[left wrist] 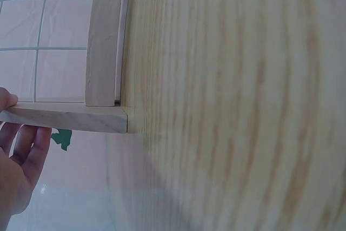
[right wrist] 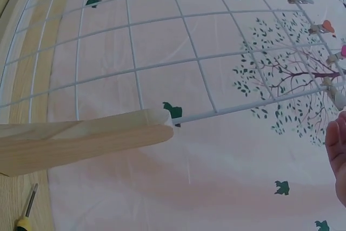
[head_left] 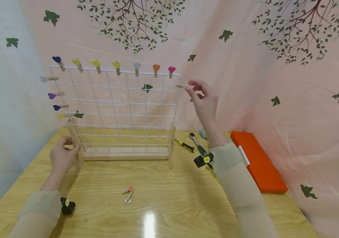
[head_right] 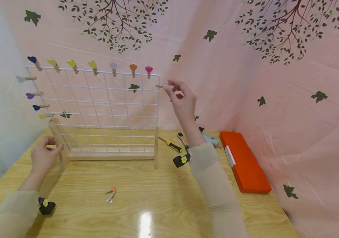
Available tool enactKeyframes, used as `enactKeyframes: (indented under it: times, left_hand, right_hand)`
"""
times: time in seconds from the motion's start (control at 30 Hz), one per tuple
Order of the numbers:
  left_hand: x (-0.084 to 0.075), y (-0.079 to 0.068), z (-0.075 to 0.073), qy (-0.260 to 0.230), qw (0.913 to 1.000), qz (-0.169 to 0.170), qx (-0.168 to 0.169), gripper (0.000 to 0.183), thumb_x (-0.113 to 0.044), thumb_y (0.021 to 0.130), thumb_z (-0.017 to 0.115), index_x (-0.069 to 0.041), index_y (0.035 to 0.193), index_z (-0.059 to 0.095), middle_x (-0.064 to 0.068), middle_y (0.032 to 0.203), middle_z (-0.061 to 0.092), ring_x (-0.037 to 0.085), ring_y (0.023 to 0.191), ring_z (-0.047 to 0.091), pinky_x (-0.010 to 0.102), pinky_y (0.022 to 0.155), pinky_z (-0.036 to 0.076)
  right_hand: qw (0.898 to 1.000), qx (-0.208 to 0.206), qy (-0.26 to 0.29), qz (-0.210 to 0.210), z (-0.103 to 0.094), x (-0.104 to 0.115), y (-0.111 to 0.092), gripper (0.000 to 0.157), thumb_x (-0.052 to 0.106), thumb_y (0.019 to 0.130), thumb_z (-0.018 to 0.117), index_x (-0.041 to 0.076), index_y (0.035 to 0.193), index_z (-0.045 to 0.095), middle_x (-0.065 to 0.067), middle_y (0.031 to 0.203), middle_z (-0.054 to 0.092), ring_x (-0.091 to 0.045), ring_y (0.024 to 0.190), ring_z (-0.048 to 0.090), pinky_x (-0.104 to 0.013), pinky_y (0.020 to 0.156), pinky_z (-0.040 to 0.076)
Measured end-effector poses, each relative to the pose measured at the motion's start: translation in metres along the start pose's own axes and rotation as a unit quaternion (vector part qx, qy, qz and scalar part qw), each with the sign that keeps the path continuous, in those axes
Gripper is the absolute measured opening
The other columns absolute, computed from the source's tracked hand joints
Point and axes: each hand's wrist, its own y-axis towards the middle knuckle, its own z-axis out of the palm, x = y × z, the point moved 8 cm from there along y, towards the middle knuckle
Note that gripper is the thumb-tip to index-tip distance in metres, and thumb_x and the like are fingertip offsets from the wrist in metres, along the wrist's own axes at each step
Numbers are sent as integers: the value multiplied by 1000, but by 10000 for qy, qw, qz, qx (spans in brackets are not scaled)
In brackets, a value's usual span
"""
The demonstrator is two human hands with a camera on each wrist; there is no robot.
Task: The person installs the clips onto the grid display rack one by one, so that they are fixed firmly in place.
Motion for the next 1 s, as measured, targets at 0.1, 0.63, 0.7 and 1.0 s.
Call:
enactKeyframes:
  times: [0.1, 0.63, 0.7, 1.0]
  left_hand:
    - [0, 0, -1, 7, 10000, 27, -17, 28, -20, 80, 63, -2, 101, 57, 16, 95, 63, -17, 54, 33, 18, 56, 35]
    - [-1, -1, -1, 26, 10000, -2, 59, 29, -22, 81, 63, -3, 102, 57, 15, 94, 62, -16, 55, 35, 11, 51, 34]
    - [-1, -1, 0, 47, 9999, -21, 93, 29, -23, 81, 63, -3, 103, 57, 15, 95, 62, -15, 55, 35, 12, 50, 35]
    - [-3, -2, -1, 37, 10000, 4, 82, 29, -21, 81, 63, -2, 102, 56, 16, 95, 62, -15, 55, 35, 12, 52, 34]
  right_hand:
    - [9996, 63, 55, -270, -2, 9, -10, 27, 3, 77, 66, -5, 103, 61, -18, 97, 61, -16, 71, 52, -18, 51, 44]
    - [9305, 3595, -700, -39, 85, -39, -160, 42, 28, 78, 66, 16, 117, 57, 3, 105, 59, -12, 81, 53, -20, 63, 48]
    - [9122, 4010, -828, -163, 98, -44, -182, 45, 30, 77, 67, 16, 118, 56, 4, 106, 59, -12, 81, 54, -19, 63, 47]
    - [8493, 5226, -726, -164, 147, -63, -253, 44, 26, 76, 69, 16, 117, 56, 2, 109, 57, -14, 84, 55, -16, 64, 45]
